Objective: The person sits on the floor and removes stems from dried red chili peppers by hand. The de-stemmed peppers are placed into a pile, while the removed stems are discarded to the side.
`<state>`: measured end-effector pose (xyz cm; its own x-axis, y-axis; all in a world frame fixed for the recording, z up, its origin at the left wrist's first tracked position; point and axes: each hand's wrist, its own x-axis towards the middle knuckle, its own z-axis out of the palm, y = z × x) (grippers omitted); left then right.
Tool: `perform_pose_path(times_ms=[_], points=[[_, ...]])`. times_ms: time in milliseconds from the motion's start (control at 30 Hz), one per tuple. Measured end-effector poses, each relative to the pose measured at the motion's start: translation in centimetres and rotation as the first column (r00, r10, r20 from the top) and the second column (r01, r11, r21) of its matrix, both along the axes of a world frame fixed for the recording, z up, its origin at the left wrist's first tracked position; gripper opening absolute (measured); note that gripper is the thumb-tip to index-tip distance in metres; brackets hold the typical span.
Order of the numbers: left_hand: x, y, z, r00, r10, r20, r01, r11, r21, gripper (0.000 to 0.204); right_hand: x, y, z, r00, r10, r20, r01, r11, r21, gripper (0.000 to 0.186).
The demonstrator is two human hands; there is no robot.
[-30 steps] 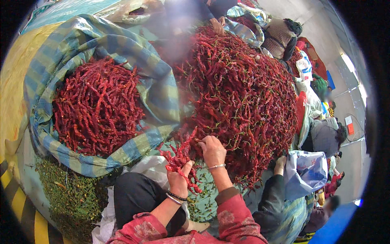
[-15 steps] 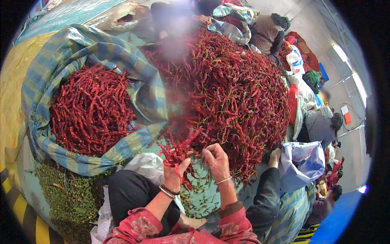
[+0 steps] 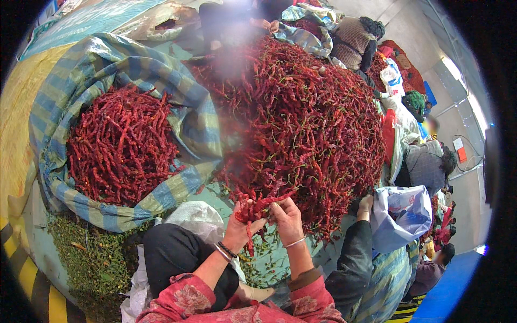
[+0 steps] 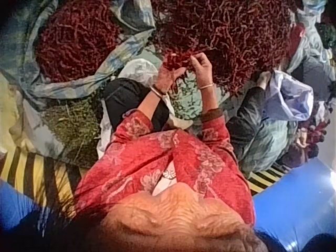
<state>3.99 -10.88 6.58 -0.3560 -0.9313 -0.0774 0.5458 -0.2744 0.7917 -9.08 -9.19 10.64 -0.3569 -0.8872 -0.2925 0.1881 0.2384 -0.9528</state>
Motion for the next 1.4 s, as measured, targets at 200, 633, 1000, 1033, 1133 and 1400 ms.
perform_pose_path(times_ms=[200, 633, 1000, 1033, 1133, 1400], points=[[-0.4, -0.2, -1.4, 0.981, -0.038, 0.193, 0.041, 0.999, -0.015, 0.038, 1.9, 0.8, 2.7, 0.788, 0.062, -0.613, -0.092, 0.996, -0.017, 0.006], [0.0, -1.3, -2.2, 0.878, 0.342, 0.336, -0.412, 0.897, 0.162, 0.033, -3.9, -6.2, 0.1, -0.123, 0.033, -0.992, -0.248, 0.967, 0.063, 0.024], [0.3, -1.5, -1.3, 0.904, 0.317, 0.288, -0.385, 0.895, 0.225, 0.031, -6.4, -10.2, -0.8, -0.438, 0.065, -0.897, -0.273, 0.941, 0.201, 0.011], [0.4, -1.5, -1.3, 0.898, 0.334, 0.285, -0.399, 0.893, 0.208, 0.031, -6.4, -10.5, -0.8, -0.387, 0.057, -0.920, -0.294, 0.938, 0.182, 0.013], [0.3, -1.5, -0.8, 0.904, 0.356, 0.236, -0.415, 0.865, 0.283, 0.036, -5.9, -11.1, -0.6, -0.292, 0.092, -0.952, -0.338, 0.921, 0.192, 0.023], [0.4, -1.6, -0.8, 0.906, 0.320, 0.275, -0.384, 0.897, 0.221, 0.032, -4.0, -13.6, -4.5, -0.401, 0.315, -0.860, -0.173, 0.896, 0.409, 0.008]])
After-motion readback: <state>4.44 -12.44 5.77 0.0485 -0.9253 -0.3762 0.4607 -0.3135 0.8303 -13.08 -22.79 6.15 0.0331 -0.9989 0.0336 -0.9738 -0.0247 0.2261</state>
